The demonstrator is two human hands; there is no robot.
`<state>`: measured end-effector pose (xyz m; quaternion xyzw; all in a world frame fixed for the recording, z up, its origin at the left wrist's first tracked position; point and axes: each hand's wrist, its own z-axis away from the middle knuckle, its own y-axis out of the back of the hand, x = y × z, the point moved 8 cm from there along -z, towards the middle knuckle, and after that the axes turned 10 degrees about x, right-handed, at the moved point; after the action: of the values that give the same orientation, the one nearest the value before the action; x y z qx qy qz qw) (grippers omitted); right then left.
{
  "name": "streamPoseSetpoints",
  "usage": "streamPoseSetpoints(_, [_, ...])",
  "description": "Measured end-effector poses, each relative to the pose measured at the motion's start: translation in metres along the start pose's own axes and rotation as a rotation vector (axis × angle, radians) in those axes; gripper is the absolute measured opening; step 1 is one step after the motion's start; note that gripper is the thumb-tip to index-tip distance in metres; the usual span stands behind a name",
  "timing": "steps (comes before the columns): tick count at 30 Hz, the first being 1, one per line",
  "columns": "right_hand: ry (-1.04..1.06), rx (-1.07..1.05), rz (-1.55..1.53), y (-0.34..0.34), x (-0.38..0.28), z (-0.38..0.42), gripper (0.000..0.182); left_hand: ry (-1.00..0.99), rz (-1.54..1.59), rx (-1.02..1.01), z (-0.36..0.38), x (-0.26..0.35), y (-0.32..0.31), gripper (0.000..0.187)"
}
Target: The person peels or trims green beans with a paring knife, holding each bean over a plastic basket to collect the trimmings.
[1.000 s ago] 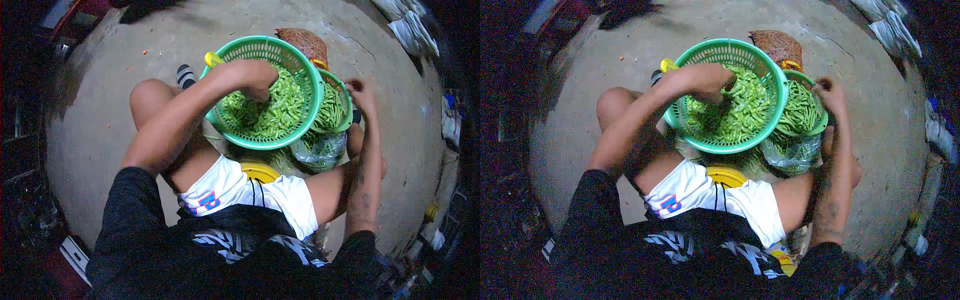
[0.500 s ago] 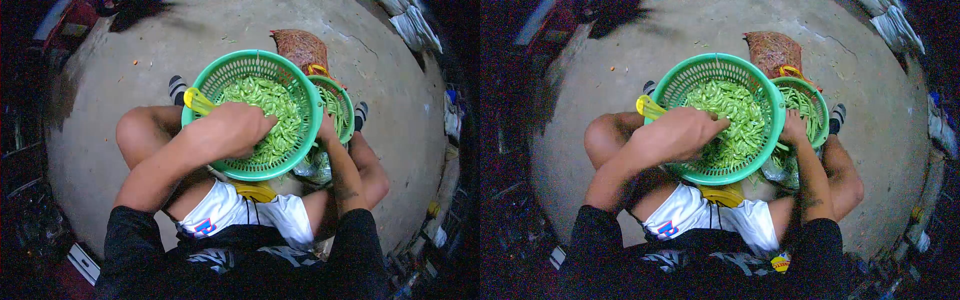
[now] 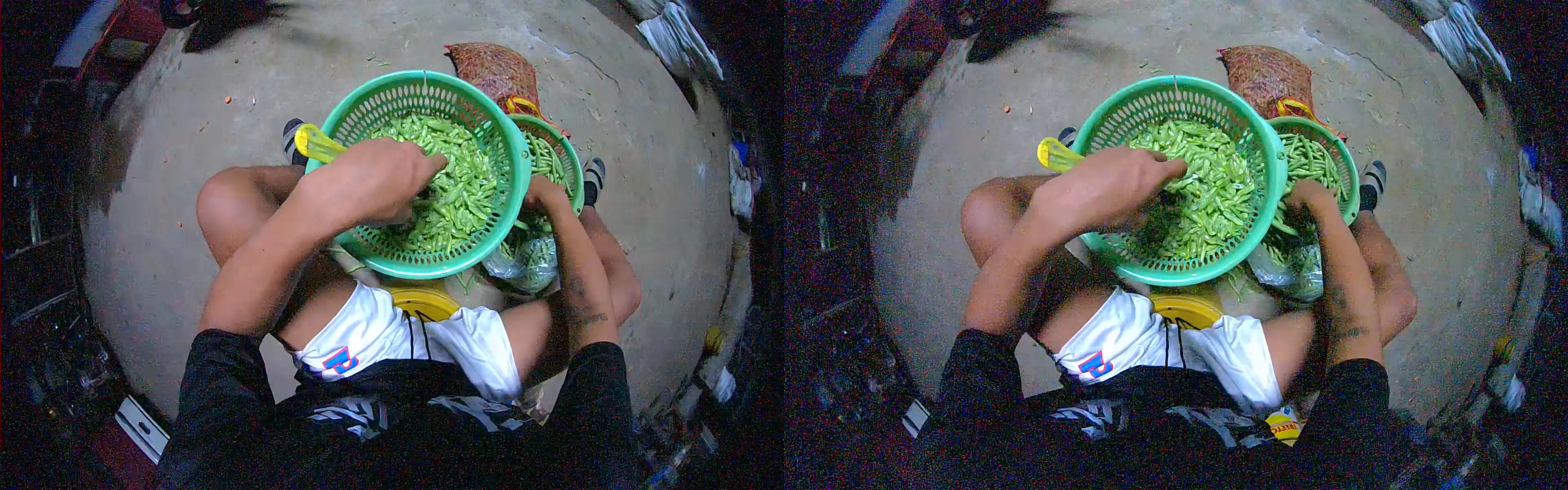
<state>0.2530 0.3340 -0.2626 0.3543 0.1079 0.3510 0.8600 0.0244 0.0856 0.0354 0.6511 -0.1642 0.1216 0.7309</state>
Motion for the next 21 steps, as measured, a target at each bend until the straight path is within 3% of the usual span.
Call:
streamPoseSetpoints(1, [-0.003,0.001,-0.006,-0.006,0.003,-0.004,0.056,-0.006,-0.003,-0.003,-0.001,0.001,0.0,0.043])
streamPoseSetpoints(3, [-0.023,0.304,0.01,0.017,0.002,-0.006,0.052,0.039,-0.029,-0.075,-0.002,-0.003,-0.003,0.056])
streamPoseSetpoints(6, [-0.038,0.384,-0.006,0.024,0.009,0.001,0.049,0.064,-0.071,-0.094,-0.004,-0.001,0.003,0.056])
streamPoseSetpoints(9, [-0.063,0.396,-0.09,0.03,0.014,0.009,0.046,-0.012,-0.064,0.004,-0.004,0.001,0.008,0.041])
streamPoseSetpoints(12, [-0.092,0.352,-0.065,0.042,0.008,0.017,0.049,-0.019,-0.071,0.009,-0.006,0.0,0.005,0.041])
streamPoseSetpoints(16, [-0.071,0.534,-0.184,0.064,0.012,0.028,0.052,-0.048,-0.055,0.055,-0.006,0.0,0.005,0.042])
streamPoseSetpoints(19, [-0.059,0.559,-0.207,0.062,0.021,0.027,0.056,-0.038,-0.068,0.018,-0.006,0.0,0.005,0.044])
streamPoseSetpoints(20, [-0.06,0.561,-0.205,0.061,0.026,0.024,0.056,-0.034,-0.058,0.01,-0.005,0.0,0.005,0.045])
streamPoseSetpoints(21, [-0.091,0.432,-0.158,0.053,0.028,0.019,0.056,-0.028,-0.049,0.002,-0.003,-0.001,0.004,0.046])
